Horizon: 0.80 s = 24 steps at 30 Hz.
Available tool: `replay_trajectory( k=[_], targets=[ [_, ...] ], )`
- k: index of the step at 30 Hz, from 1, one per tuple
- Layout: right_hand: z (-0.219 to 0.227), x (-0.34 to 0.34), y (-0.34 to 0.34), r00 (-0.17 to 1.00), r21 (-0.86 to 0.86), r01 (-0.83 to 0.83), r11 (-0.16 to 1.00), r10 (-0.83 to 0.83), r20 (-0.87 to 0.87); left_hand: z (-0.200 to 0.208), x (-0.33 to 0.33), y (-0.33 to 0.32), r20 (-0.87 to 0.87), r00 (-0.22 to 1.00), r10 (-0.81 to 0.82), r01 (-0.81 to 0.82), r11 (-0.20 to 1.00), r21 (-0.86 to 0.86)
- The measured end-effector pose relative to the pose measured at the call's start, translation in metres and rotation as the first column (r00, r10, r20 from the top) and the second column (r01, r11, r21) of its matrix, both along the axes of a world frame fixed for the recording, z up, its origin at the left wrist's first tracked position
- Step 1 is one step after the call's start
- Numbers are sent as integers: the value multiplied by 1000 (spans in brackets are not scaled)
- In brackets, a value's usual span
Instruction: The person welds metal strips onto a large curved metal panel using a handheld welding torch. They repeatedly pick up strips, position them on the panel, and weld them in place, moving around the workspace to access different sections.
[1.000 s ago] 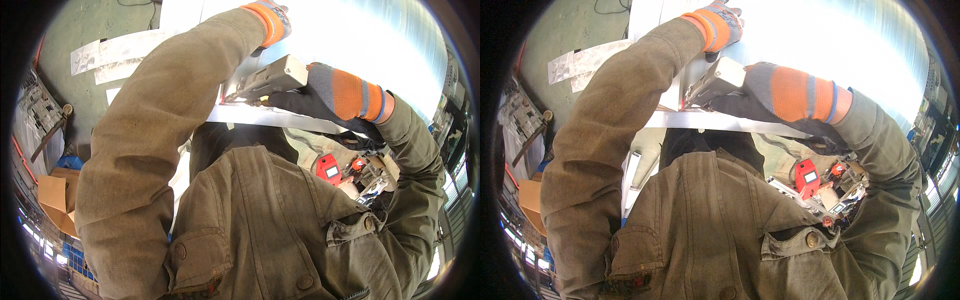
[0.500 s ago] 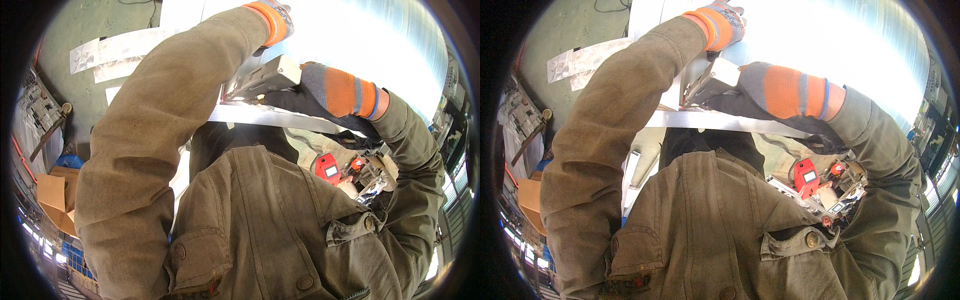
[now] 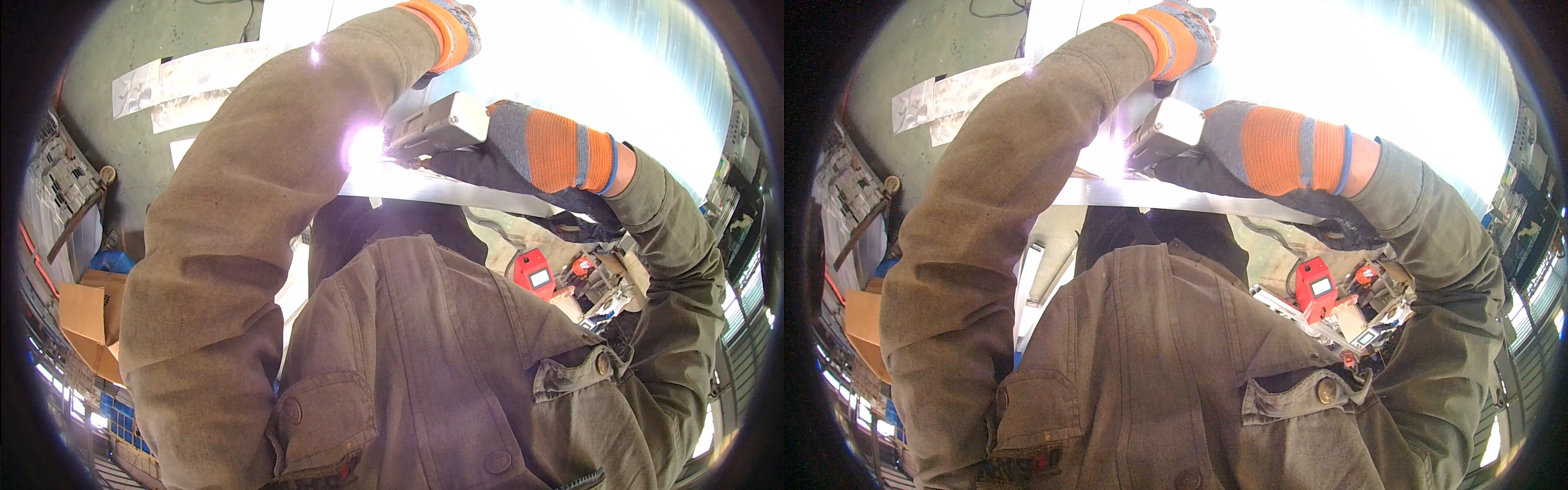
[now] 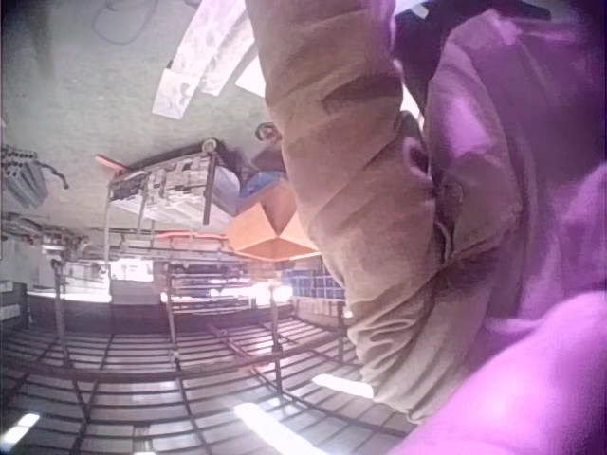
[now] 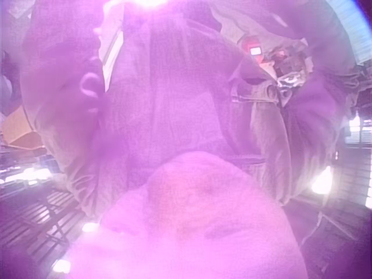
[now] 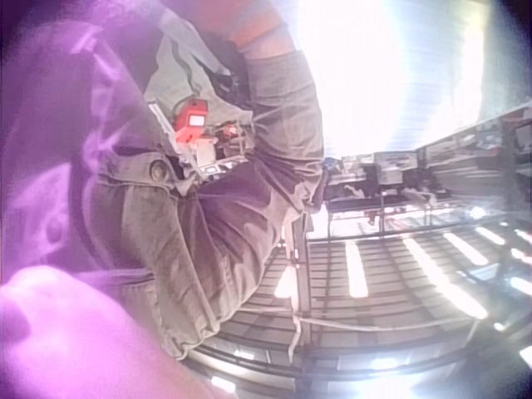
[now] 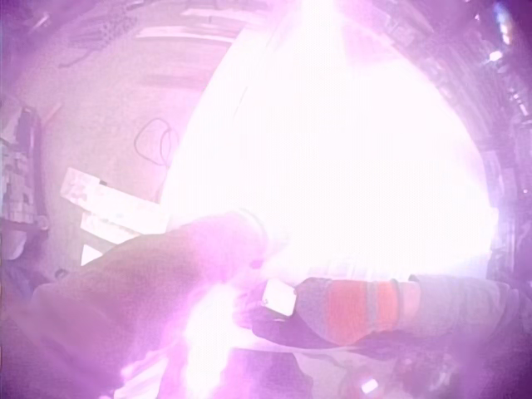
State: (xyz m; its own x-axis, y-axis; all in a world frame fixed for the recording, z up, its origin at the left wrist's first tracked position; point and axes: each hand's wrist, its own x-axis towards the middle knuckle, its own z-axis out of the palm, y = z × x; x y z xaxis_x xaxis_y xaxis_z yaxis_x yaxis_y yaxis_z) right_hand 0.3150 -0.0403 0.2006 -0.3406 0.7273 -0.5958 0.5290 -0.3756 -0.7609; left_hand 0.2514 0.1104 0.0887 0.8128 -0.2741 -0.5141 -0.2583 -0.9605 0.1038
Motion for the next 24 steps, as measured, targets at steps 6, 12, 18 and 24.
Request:
replay_trajectory(
  k=[6, 12, 18, 24],
  targets=[
    [-1, 0, 0, 1000, 2, -3, 1000, 3, -5, 0, -1, -1, -11, 1000, -4, 4, 1000, -6],
    [-1, 0, -1, 1000, 4, -9, 1000, 9, -8, -1, -2, 0, -16, 1000, -7, 7, 1000, -9],
    [-1, 1, -2, 1000, 8, -12, 1000, 12, -10, 0, -2, 4, -17, 1000, -11, 11, 1000, -9],
    [-1, 2, -4, 1000, 8, -15, 1000, 15, -14, -1, 0, 7, -16, 1000, -11, 10, 1000, -8]
  ],
)
